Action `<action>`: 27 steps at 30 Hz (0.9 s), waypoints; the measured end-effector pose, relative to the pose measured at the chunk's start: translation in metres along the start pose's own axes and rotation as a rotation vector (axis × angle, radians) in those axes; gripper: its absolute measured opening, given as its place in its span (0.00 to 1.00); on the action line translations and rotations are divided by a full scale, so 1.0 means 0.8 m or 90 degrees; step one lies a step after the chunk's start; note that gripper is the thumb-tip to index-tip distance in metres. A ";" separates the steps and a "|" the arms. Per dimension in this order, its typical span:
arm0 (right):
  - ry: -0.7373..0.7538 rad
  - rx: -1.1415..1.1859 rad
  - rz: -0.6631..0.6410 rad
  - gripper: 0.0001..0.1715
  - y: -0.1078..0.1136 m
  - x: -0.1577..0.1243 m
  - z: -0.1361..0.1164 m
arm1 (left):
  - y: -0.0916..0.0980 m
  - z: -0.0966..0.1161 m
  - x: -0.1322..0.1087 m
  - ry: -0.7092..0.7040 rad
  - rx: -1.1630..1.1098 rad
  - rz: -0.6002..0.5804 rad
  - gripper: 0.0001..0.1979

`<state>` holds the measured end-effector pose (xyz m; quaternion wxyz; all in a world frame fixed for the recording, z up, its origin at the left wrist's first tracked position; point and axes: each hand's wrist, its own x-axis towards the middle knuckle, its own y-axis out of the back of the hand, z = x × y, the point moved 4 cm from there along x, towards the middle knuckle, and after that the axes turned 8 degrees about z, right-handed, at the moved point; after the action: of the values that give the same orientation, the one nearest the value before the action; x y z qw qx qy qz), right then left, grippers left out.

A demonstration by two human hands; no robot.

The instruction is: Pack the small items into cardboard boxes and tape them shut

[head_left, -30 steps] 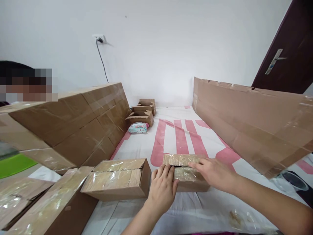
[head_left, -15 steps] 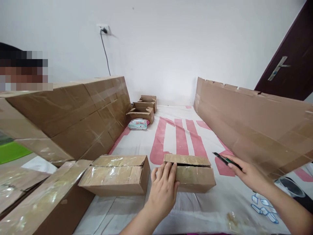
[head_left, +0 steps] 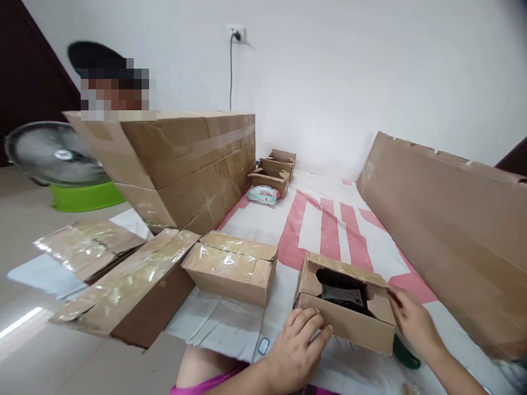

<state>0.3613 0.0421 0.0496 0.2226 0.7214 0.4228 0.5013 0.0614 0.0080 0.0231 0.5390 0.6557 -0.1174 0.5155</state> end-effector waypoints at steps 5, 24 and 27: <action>0.191 0.122 -0.033 0.12 0.020 0.005 -0.090 | -0.001 0.006 0.019 0.035 0.021 -0.071 0.24; 0.243 -0.121 -0.279 0.31 -0.064 0.082 -0.098 | -0.024 0.012 0.052 0.195 0.175 -0.216 0.24; 0.313 -0.021 -0.243 0.21 -0.048 0.077 -0.123 | -0.018 0.002 0.038 0.228 0.205 -0.213 0.32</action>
<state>0.2657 0.1042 0.0931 0.2155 0.4825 0.5838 0.6164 0.0857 0.0243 0.0392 0.5177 0.6415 0.1730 0.5389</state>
